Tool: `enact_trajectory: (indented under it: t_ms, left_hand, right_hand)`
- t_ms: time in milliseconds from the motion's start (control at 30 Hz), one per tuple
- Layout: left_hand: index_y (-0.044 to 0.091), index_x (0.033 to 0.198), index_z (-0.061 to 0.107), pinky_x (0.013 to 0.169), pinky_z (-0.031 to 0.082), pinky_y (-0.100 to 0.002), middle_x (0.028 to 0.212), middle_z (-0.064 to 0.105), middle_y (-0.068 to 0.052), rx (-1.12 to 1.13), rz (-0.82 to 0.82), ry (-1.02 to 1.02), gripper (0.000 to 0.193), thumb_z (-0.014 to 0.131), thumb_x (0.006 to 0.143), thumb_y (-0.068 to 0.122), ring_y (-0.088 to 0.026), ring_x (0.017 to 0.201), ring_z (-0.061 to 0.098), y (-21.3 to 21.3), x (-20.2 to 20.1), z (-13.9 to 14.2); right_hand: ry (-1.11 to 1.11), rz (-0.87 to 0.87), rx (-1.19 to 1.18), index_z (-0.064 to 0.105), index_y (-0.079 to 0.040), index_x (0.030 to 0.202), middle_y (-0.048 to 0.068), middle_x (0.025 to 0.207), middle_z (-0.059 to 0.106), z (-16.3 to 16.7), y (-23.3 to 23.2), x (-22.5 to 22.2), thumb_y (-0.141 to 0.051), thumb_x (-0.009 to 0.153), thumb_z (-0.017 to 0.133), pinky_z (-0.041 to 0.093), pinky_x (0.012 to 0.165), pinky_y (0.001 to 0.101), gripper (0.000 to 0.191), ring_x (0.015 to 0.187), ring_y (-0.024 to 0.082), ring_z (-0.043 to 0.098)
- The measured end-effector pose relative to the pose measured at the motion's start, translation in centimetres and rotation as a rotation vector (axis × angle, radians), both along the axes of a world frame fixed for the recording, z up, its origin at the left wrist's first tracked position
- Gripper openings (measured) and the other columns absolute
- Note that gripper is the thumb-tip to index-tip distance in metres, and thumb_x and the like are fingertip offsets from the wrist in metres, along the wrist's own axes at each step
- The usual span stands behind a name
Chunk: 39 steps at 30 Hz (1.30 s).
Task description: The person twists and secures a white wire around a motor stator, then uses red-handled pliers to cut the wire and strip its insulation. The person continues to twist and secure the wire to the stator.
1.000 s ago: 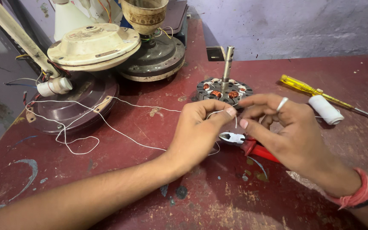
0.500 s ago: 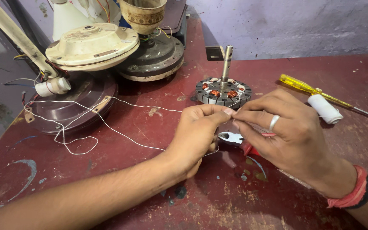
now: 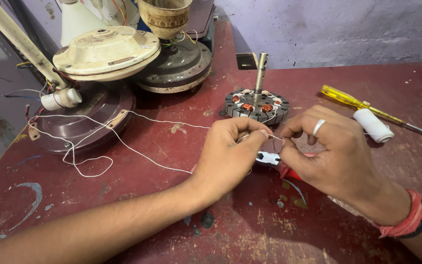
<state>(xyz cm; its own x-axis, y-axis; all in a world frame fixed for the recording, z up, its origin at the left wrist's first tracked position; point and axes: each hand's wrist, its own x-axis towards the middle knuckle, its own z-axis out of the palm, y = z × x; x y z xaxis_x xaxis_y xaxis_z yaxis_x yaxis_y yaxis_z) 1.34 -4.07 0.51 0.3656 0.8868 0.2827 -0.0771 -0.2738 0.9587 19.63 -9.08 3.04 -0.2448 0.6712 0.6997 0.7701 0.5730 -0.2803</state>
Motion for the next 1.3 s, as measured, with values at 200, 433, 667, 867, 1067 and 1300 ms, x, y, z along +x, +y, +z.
enact_trajectory:
  t_ms: [200, 433, 667, 867, 1067, 1300]
  left_hand:
    - [-0.001, 0.097, 0.076, 0.049, 0.045, -0.028, 0.061, 0.064, -0.001, 0.185, 0.088, 0.178, 0.022, 0.059, 0.091, 0.012, -0.003, 0.057, 0.052, -0.8, -0.6, 1.3]
    - [-0.001, 0.098, 0.073, 0.050, 0.048, -0.027, 0.061, 0.065, -0.003, 0.301, 0.065, 0.289, 0.020, 0.057, 0.089, 0.007, -0.002, 0.055, 0.058, -1.1, -0.9, 2.4]
    - [0.001, 0.102, 0.068, 0.044, 0.040, -0.031, 0.051, 0.058, -0.005, 0.257, 0.033, 0.297, 0.019, 0.058, 0.086, 0.004, -0.006, 0.046, 0.047, -1.6, -0.6, 3.0]
    - [0.000, 0.103, 0.067, 0.044, 0.040, -0.030, 0.053, 0.059, -0.003, 0.240, 0.061, 0.271, 0.020, 0.059, 0.085, 0.005, -0.004, 0.047, 0.048, -1.2, -0.4, 2.5]
    - [-0.002, 0.093, 0.071, 0.044, 0.036, -0.027, 0.056, 0.056, 0.004, 0.089, 0.013, 0.232, 0.019, 0.063, 0.096, 0.015, -0.003, 0.050, 0.045, 0.2, -1.4, 1.1]
    - [0.005, 0.090, 0.071, 0.042, 0.021, -0.024, 0.056, 0.039, 0.010, -0.562, -0.217, -0.265, 0.013, 0.065, 0.095, 0.016, -0.002, 0.046, 0.030, 0.5, -0.5, -0.1]
  right_hand:
    - [0.016, -0.045, -0.067, 0.070, -0.002, 0.084, 0.006, 0.072, 0.065, 0.0, 0.1, 0.0, -0.008, 0.079, 0.075, 0.046, 0.056, 0.0303, 0.009, 0.060, 0.014, 0.058]
    - [-0.040, -0.023, -0.022, 0.069, 0.000, 0.083, 0.008, 0.073, 0.066, 0.0, 0.3, 0.4, -0.007, 0.077, 0.074, 0.048, 0.057, 0.0309, 0.011, 0.062, 0.016, 0.062]
    - [-0.027, 0.003, 0.001, 0.069, 0.000, 0.082, 0.009, 0.073, 0.069, -0.3, 0.5, 0.2, -0.007, 0.075, 0.077, 0.051, 0.057, 0.0331, 0.013, 0.064, 0.019, 0.068]
    - [-0.014, -0.022, 0.021, 0.069, -0.001, 0.084, 0.009, 0.076, 0.069, -0.5, 0.6, -0.1, -0.005, 0.076, 0.076, 0.052, 0.061, 0.0327, 0.012, 0.068, 0.019, 0.069]
    - [-0.004, -0.093, -0.017, 0.072, -0.002, 0.083, 0.008, 0.073, 0.067, 0.1, 0.5, 0.3, -0.004, 0.073, 0.079, 0.049, 0.058, 0.0333, 0.012, 0.064, 0.019, 0.061]
    - [-0.133, 0.046, 0.138, 0.073, -0.003, 0.088, 0.008, 0.084, 0.071, 0.3, -0.2, -0.3, -0.006, 0.075, 0.080, 0.051, 0.066, 0.0342, 0.015, 0.075, 0.023, 0.066]
